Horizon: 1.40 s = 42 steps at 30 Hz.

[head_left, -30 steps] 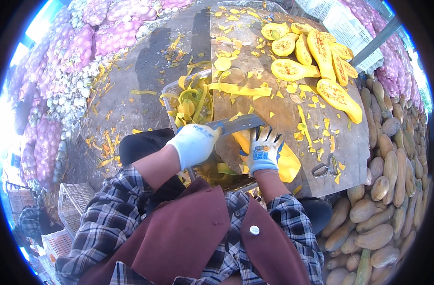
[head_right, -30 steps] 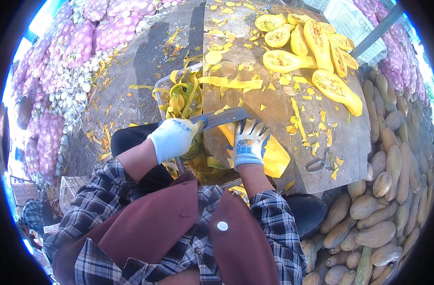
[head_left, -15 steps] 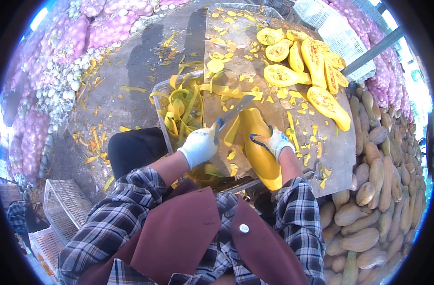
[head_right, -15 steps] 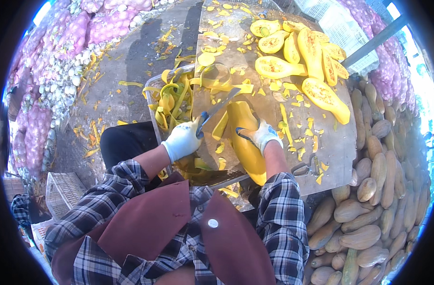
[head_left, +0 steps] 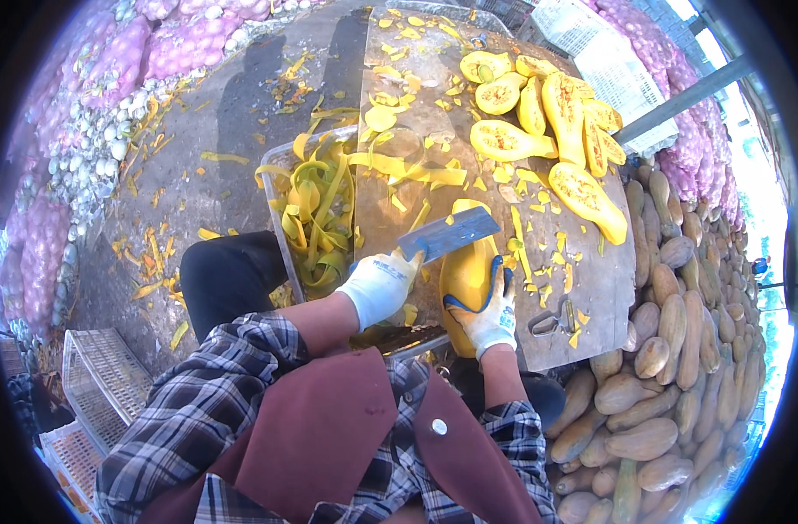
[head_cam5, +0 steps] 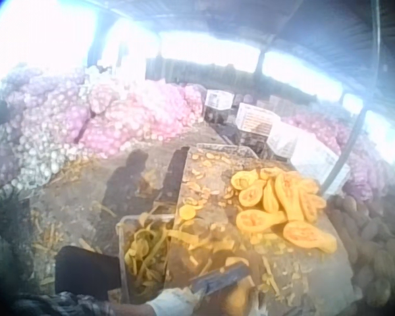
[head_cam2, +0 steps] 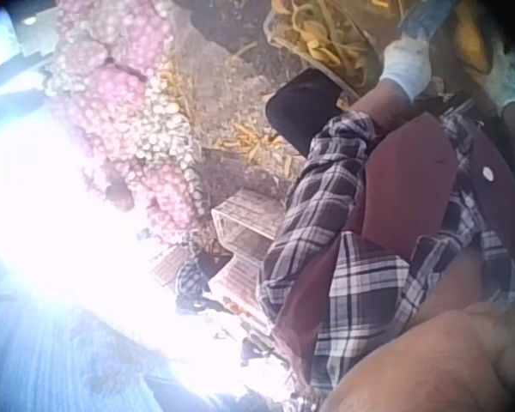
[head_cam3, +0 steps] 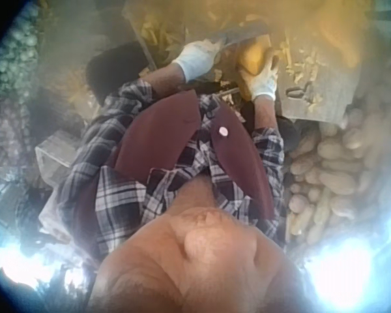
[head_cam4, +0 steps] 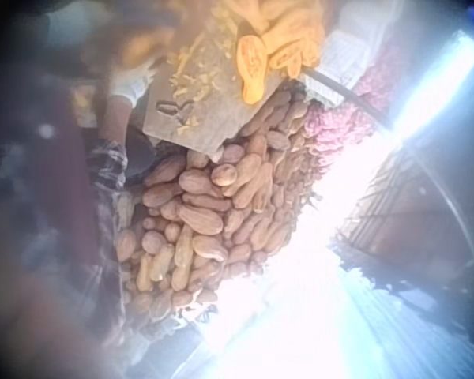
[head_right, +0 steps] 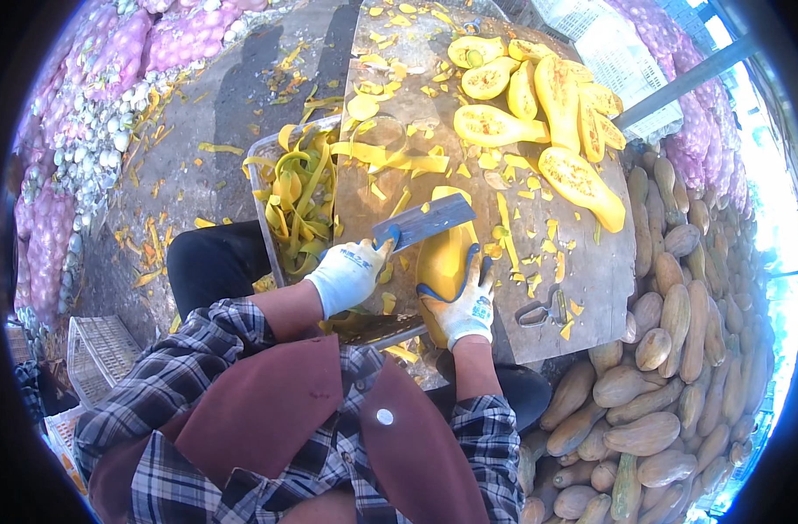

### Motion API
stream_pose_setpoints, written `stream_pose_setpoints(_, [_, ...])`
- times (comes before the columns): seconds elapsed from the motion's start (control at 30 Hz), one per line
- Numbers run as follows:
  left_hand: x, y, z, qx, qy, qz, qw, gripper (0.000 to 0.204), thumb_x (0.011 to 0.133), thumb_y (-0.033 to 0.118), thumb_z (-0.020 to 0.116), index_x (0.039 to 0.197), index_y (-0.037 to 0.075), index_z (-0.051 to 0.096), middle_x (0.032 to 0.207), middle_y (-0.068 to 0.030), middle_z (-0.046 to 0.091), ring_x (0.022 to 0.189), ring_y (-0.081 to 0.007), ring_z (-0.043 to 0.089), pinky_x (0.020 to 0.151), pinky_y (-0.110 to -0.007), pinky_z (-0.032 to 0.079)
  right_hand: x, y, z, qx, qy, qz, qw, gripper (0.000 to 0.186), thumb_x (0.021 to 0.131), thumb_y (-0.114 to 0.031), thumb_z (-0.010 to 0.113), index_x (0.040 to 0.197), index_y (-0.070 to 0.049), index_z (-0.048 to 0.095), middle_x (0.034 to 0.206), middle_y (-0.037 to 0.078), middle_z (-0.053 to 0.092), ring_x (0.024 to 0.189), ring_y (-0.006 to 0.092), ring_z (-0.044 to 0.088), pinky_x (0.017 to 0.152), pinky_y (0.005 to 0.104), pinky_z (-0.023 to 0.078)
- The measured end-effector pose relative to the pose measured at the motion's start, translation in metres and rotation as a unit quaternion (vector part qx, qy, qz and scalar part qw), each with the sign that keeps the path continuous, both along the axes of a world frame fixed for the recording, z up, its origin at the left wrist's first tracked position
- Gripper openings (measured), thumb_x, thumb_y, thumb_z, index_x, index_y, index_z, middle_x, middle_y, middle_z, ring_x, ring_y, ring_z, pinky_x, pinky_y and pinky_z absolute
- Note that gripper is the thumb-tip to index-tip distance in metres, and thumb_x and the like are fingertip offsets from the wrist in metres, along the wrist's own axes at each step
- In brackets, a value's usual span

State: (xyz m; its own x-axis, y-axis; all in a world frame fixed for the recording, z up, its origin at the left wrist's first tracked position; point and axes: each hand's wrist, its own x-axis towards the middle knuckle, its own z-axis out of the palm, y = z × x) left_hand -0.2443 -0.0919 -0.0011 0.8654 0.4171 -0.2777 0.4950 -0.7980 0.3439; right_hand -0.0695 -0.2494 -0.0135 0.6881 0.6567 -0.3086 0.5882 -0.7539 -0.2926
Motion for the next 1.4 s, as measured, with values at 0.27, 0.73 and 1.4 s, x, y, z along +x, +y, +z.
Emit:
stream_pose_setpoints(0.27, [0.054, 0.018, -0.025, 0.028, -0.097, -0.032, 0.994, 0.06, 0.092, 0.01, 0.051, 0.15, -0.006, 0.04, 0.109, -0.0244, 0.068, 0.093, -0.0357, 0.071, 0.078, -0.044, 0.058, 0.007, 0.003, 0.002, 0.041, 0.039, -0.002, 0.998, 0.129, 0.067, -0.049, 0.091, 0.165, -0.018, 0.013, 0.166, 0.024, 0.02, 0.146, 0.0459, 0.036, 0.118, 0.0481, 0.039])
stream_pose_setpoints(0.73, [0.048, -0.007, -0.041, -0.05, -0.067, 0.036, 0.996, 0.06, 0.094, 0.015, 0.054, 0.149, -0.003, 0.041, 0.105, -0.0254, 0.067, 0.089, -0.0397, 0.07, 0.08, -0.049, 0.056, 0.08, -0.022, -0.07, 0.395, 0.605, -0.4, 0.564, 0.046, 0.105, -0.043, 0.052, 0.134, -0.009, 0.063, 0.126, 0.018, 0.068, 0.093, 0.0385, 0.066, 0.079, 0.044, 0.059])
stream_pose_setpoints(1.4, [0.029, 0.011, 0.017, 0.091, 0.021, -0.058, 0.994, 0.058, 0.092, 0.014, 0.056, 0.149, 0.002, 0.046, 0.107, -0.0215, 0.067, 0.094, -0.035, 0.072, 0.076, -0.046, 0.058, 0.002, 0.026, 0.011, -0.005, 0.047, 0.01, 0.999, 0.126, 0.07, -0.057, 0.087, 0.166, -0.025, 0.012, 0.17, 0.019, 0.011, 0.152, 0.0439, 0.026, 0.121, 0.0527, 0.032])
